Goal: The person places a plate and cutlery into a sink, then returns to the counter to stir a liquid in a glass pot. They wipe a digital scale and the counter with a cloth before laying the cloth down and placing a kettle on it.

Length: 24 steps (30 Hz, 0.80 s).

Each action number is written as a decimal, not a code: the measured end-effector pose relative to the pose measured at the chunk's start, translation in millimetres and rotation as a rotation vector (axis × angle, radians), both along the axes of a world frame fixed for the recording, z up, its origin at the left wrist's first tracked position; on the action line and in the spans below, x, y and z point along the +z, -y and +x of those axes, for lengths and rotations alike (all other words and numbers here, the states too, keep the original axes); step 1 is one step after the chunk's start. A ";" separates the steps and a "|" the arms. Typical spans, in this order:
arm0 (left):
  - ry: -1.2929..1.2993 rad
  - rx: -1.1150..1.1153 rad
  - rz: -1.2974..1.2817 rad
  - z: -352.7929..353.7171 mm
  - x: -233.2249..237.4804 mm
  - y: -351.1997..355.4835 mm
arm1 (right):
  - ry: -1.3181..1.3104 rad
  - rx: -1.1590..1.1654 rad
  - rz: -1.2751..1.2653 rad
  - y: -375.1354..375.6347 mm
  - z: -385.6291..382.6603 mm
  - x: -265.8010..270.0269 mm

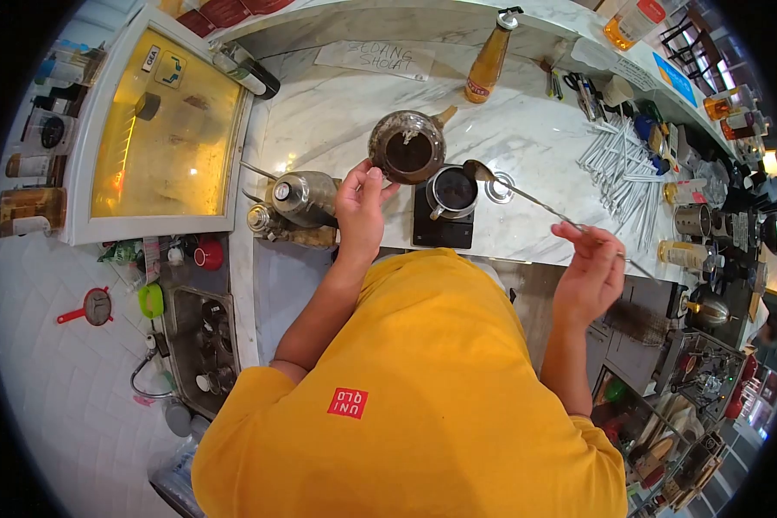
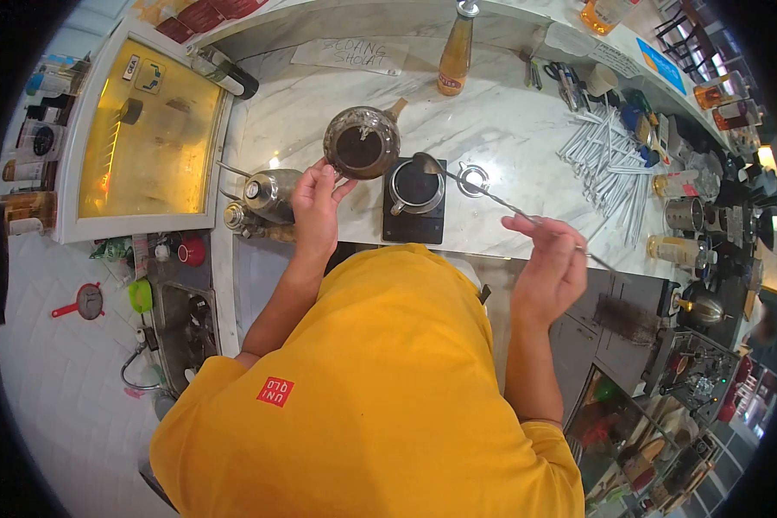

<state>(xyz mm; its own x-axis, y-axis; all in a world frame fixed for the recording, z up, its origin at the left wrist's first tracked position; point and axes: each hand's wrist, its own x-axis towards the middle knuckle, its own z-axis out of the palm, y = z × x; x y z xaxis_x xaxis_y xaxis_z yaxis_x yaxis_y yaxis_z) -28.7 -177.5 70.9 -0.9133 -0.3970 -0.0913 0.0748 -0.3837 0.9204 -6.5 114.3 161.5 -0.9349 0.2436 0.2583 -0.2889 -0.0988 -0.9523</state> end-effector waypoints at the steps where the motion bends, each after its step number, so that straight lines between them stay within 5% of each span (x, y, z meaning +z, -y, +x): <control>1: -0.016 -0.016 -0.013 0.7 2.5 -1.2 | -0.037 0.015 -0.039 -0.7 -0.9 7.7; 4: -0.120 -0.094 -0.071 3.6 11.7 -7.0 | -0.144 0.058 -0.161 -0.9 -0.4 28.1; 13: -0.402 -0.234 -0.116 6.8 33.7 -16.8 | -0.427 0.227 0.221 31.4 4.6 39.6; 24: -0.459 -0.282 -0.106 3.4 35.4 -14.7 | -0.404 0.259 0.316 35.0 9.1 33.4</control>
<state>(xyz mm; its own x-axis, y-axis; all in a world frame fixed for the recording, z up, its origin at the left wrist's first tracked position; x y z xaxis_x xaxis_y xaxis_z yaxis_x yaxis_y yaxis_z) -25.2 -162.8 106.3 -0.9220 -0.1166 0.3691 0.3859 -0.3540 0.8519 2.5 79.3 194.9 -0.7656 -0.1273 0.6306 -0.6403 0.0562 -0.7661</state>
